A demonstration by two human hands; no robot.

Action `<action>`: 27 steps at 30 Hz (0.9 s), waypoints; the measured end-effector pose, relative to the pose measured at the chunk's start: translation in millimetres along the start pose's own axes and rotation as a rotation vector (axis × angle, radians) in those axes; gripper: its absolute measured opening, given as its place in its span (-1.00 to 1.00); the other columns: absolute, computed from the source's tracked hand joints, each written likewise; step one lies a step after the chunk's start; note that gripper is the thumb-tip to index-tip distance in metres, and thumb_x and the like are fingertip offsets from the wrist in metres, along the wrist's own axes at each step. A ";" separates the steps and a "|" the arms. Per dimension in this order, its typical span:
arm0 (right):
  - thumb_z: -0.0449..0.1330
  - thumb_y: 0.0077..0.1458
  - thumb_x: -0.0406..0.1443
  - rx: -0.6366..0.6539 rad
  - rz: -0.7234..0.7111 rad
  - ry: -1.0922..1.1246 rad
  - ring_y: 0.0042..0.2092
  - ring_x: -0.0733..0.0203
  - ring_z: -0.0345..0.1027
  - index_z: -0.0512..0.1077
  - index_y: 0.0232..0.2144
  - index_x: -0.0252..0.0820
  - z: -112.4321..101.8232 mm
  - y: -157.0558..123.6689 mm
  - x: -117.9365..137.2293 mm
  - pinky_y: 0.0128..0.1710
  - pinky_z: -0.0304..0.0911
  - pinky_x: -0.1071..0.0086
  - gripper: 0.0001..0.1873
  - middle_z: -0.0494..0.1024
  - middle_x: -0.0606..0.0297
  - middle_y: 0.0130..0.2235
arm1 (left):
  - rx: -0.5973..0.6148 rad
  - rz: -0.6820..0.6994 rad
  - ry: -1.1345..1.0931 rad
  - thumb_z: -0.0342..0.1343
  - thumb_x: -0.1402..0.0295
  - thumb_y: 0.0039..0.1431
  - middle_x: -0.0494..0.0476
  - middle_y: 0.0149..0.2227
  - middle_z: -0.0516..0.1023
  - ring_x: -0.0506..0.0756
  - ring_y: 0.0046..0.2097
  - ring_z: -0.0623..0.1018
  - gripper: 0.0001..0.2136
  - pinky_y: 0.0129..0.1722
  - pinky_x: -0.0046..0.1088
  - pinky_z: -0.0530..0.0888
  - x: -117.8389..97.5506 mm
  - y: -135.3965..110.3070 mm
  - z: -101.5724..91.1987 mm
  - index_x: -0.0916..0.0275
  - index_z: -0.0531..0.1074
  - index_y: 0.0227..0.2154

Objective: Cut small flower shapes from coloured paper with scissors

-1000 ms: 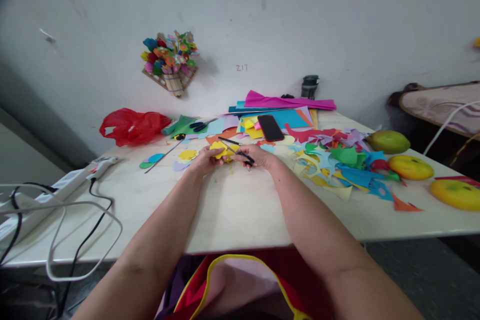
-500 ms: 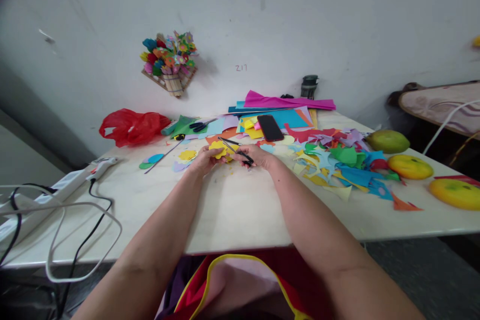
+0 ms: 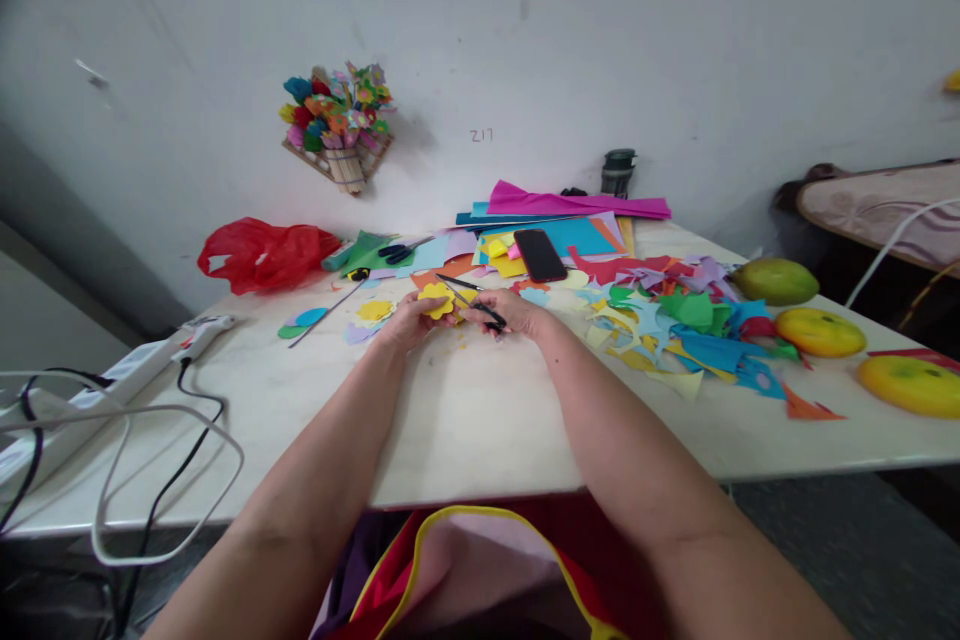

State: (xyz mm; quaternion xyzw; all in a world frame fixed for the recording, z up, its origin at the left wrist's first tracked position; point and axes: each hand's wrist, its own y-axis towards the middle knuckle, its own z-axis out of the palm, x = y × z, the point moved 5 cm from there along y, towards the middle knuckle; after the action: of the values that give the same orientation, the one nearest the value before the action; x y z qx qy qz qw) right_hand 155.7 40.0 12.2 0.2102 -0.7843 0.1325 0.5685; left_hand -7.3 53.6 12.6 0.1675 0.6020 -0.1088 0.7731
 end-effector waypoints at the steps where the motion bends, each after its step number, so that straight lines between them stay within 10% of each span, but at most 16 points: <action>1: 0.30 0.07 -0.17 0.003 -0.002 0.002 -0.66 0.45 0.20 0.34 -0.48 -0.24 0.2 0.3 -0.3 -0.76 -0.05 0.58 -0.71 0.42 0.38 -0.59 | 0.004 0.001 0.002 0.33 0.32 -0.17 0.28 -0.43 0.61 0.07 -0.49 0.57 -0.74 -0.44 -0.45 0.51 0.0 0.0 0.2 0.42 0.53 -0.43; 27: 0.43 -0.16 -0.22 -0.191 0.023 0.164 -0.65 0.43 0.21 0.40 -0.45 -0.27 -3.3 -3.8 9.7 -0.70 0.03 0.55 -0.68 0.45 0.40 -0.61 | -0.021 -0.073 0.140 0.33 0.09 -0.06 0.15 -0.64 0.51 -0.04 -0.70 0.38 -0.64 -0.68 -0.54 0.25 3.5 -2.9 2.6 0.34 0.46 -0.51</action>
State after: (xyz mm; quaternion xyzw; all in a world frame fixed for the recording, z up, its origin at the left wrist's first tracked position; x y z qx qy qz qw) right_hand 157.7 36.4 22.4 0.1347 -0.7465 0.0805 0.6466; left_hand -5.1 50.0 9.4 0.1444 0.6614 -0.1185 0.7264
